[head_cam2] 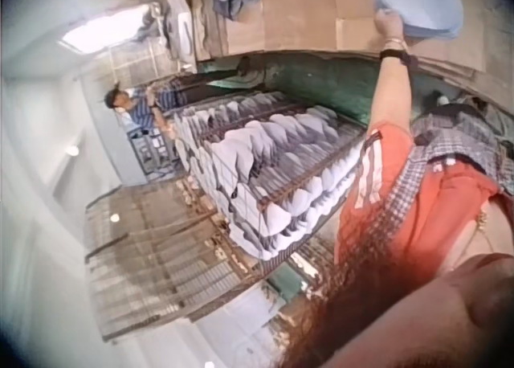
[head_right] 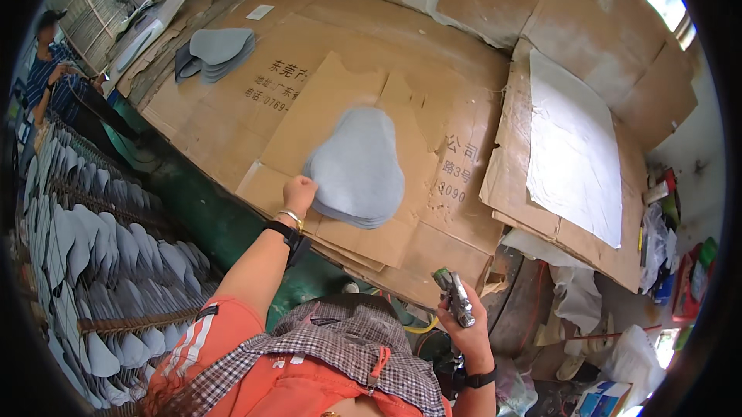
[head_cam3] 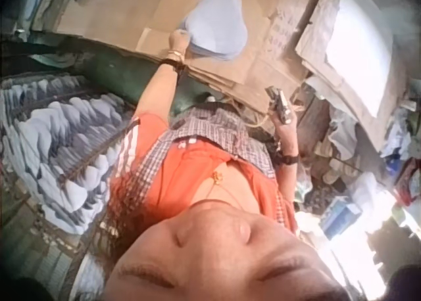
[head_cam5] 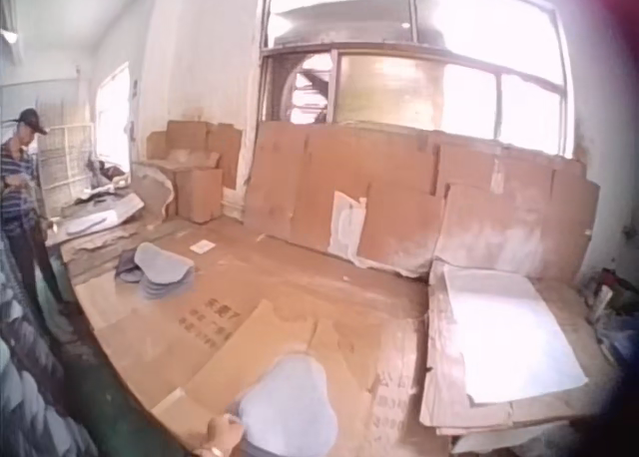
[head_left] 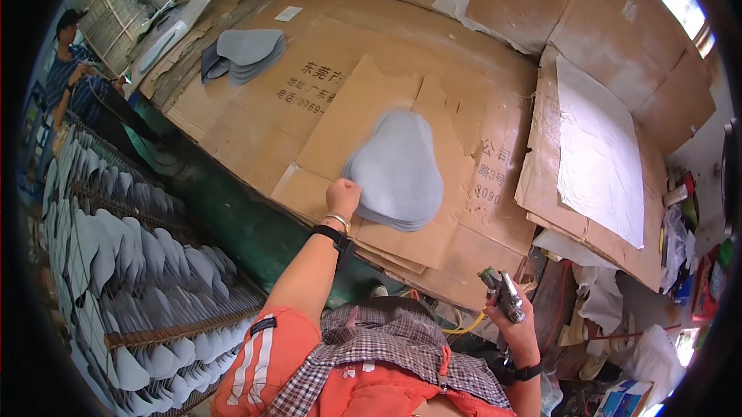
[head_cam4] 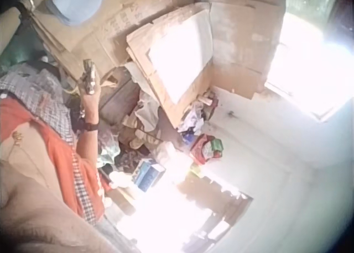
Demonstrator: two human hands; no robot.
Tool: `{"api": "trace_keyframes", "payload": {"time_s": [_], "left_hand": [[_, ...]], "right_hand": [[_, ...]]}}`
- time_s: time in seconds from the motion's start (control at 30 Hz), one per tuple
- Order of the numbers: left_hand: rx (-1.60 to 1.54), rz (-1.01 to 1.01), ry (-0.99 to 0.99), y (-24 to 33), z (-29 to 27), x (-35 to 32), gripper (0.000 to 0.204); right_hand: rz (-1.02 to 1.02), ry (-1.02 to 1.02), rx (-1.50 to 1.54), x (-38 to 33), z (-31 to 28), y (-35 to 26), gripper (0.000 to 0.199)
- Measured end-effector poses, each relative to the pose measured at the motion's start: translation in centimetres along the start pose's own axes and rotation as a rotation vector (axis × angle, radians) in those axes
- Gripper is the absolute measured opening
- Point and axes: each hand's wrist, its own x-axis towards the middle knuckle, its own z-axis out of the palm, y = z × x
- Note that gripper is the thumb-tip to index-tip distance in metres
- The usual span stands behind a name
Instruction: The person repeatedly picks up gray, heart-shaped fabric pieces from a cardboard surface, sprays them with a handheld spray gun, and places them onto a drying rack. The process is performed one item at a time in a repetitive loop.
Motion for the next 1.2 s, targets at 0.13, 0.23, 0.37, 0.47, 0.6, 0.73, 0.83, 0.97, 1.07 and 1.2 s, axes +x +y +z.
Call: {"api": "trace_keyframes", "payload": {"time_s": [0.13,0.23,0.37,0.47,0.6,0.73,0.83,0.97,1.07,1.2], "left_hand": [[-1.055,-0.143,-0.314,8.2,-4.6,-3.6,0.006],[-1.349,-0.104,-0.325,12.4,-11.2,-7.4,0.007],[-1.467,-0.005,-0.17,13.2,-21.2,-11.9,0.013],[-1.482,0.227,-0.005,15.3,-29.9,-17.5,0.015],[-1.351,0.56,0.406,14.2,-44.4,-26.8,0.007],[-1.203,0.891,0.77,9.1,-54.4,-37.3,0.006],[-1.137,0.817,1.062,2.7,-57.6,-41.7,0.019],[-1.189,0.601,1.203,-4.3,-57.4,-44.9,0.016],[-1.155,0.542,1.279,-5.7,-55.9,-46.0,0.02],[-0.87,0.442,1.654,-6.6,-53.8,-46.5,0.025]], "right_hand": [[-0.014,-0.085,0.01,1.8,1.7,-0.5,0.058],[-0.047,-0.178,0.026,3.0,3.9,-1.3,0.052],[-0.104,-0.335,-0.015,3.4,7.5,-3.2,0.042],[-0.101,-0.417,0.002,3.9,10.3,-3.7,0.043],[-0.058,-0.548,-0.165,0.8,16.8,-11.0,0.029],[-0.255,-0.785,-0.034,2.1,21.5,-9.1,0.039],[-0.319,-0.873,-0.102,1.7,24.1,-10.3,0.041],[-0.356,-0.957,-0.094,1.8,26.9,-9.6,0.045],[-0.356,-0.978,-0.136,1.8,27.6,-9.2,0.051],[-0.364,-0.959,-0.139,1.2,27.4,-9.1,0.052]]}}
